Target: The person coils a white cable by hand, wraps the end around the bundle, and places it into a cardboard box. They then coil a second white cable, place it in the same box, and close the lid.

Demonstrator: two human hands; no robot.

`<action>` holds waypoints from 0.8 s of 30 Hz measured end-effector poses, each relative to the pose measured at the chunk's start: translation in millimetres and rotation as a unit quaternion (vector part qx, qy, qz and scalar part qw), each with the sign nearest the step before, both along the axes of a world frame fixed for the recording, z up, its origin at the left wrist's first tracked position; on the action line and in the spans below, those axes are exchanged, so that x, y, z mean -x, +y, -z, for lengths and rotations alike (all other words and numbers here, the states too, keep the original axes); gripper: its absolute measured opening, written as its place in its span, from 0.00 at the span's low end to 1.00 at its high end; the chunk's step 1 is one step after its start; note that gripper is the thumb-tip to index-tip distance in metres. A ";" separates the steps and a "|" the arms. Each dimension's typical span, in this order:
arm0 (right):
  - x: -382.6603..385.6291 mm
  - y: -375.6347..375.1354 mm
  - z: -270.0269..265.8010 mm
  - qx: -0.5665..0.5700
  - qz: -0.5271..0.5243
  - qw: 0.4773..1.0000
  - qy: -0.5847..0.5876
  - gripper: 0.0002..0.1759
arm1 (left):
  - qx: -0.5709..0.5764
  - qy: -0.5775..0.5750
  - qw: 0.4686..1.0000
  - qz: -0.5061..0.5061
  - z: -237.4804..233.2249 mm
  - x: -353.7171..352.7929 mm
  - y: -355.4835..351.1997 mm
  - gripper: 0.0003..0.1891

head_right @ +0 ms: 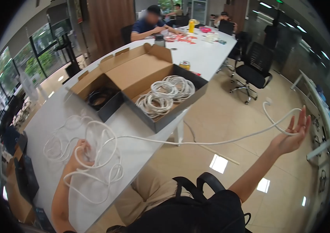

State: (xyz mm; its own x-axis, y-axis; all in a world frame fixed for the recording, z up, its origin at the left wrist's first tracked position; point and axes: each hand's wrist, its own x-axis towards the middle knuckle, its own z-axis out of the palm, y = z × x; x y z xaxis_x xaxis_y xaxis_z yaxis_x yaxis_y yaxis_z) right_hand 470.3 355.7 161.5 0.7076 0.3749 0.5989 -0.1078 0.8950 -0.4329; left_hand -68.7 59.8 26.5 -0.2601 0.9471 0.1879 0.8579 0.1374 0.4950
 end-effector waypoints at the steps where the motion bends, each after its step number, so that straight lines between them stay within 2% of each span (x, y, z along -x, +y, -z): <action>1: -0.9 -0.9 1.3 0.008 0.035 0.999 -0.014 0.19 | -0.009 -0.022 1.000 -0.012 -3.6 3.3 -2.5 0.28; 3: -6.5 1.1 -0.2 0.003 0.073 0.997 0.002 0.19 | -0.048 -0.015 0.998 -0.038 1.4 27.3 -9.4 0.26; 5: -26.7 11.0 2.6 -0.010 0.120 0.993 0.013 0.19 | -0.030 0.031 0.994 -0.105 -5.2 51.0 -23.0 0.24; 7: -54.3 24.9 3.2 -0.014 0.167 0.985 0.030 0.19 | -0.064 0.073 0.989 -0.116 1.4 90.7 -46.4 0.20; 9: -95.5 52.2 11.8 -0.041 0.207 0.977 0.040 0.18 | -0.176 0.215 0.952 -0.125 23.8 145.3 -74.6 0.14; 11: -165.5 95.1 30.6 -0.072 0.268 0.960 0.018 0.19 | -0.173 0.288 0.923 -0.190 25.4 177.3 -105.9 0.12; 12: -200.7 113.6 44.0 -0.113 0.314 0.942 -0.036 0.25 | -0.177 0.334 0.901 -0.212 28.1 198.0 -125.9 0.12; 13: -232.1 124.1 53.4 -0.067 0.456 0.877 -0.134 0.29 | -0.191 0.402 0.872 -0.202 52.0 242.7 -155.3 0.12; 15: -252.6 140.3 51.0 -0.067 0.542 0.832 -0.098 0.29 | -0.103 0.427 0.876 -0.200 95.3 303.5 -214.8 0.17; 16: -247.9 135.2 50.6 0.014 0.513 0.853 -0.096 0.25 | -0.054 0.327 0.901 -0.279 84.1 293.8 -206.7 0.22; 17: -239.9 136.1 48.6 0.052 0.461 0.885 -0.034 0.20 | -0.005 0.234 0.902 -0.363 71.9 283.1 -197.3 0.27; 18: -267.1 159.4 57.2 0.033 0.451 0.892 -0.027 0.19 | -0.085 0.157 0.902 -0.392 68.9 273.1 -187.1 0.28; 19: -270.0 166.8 59.5 0.038 0.472 0.879 -0.058 0.19 | -0.090 -0.046 0.875 -0.474 31.4 226.0 -157.1 0.24; 20: -266.8 170.8 59.7 0.042 0.493 0.864 -0.089 0.18 | -0.097 0.029 0.898 -0.428 47.3 248.7 -160.3 0.21; 22: -234.2 174.5 48.9 0.016 0.451 0.885 -0.117 0.19 | -0.116 0.170 0.925 -0.319 67.6 277.5 -163.6 0.18; 24: -171.0 154.2 31.5 -0.013 0.364 0.920 -0.143 0.19 | -0.133 0.207 0.920 -0.303 49.5 249.0 -149.8 0.21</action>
State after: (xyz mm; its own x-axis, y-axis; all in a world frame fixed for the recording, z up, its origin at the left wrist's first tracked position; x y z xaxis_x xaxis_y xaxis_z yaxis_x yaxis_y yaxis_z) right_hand 641.4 509.9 130.0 0.5770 -0.1531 0.8023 0.6397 0.6954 -0.3273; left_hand -317.8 -90.0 -23.0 -0.5793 0.5572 0.5949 0.7862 0.5745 0.2275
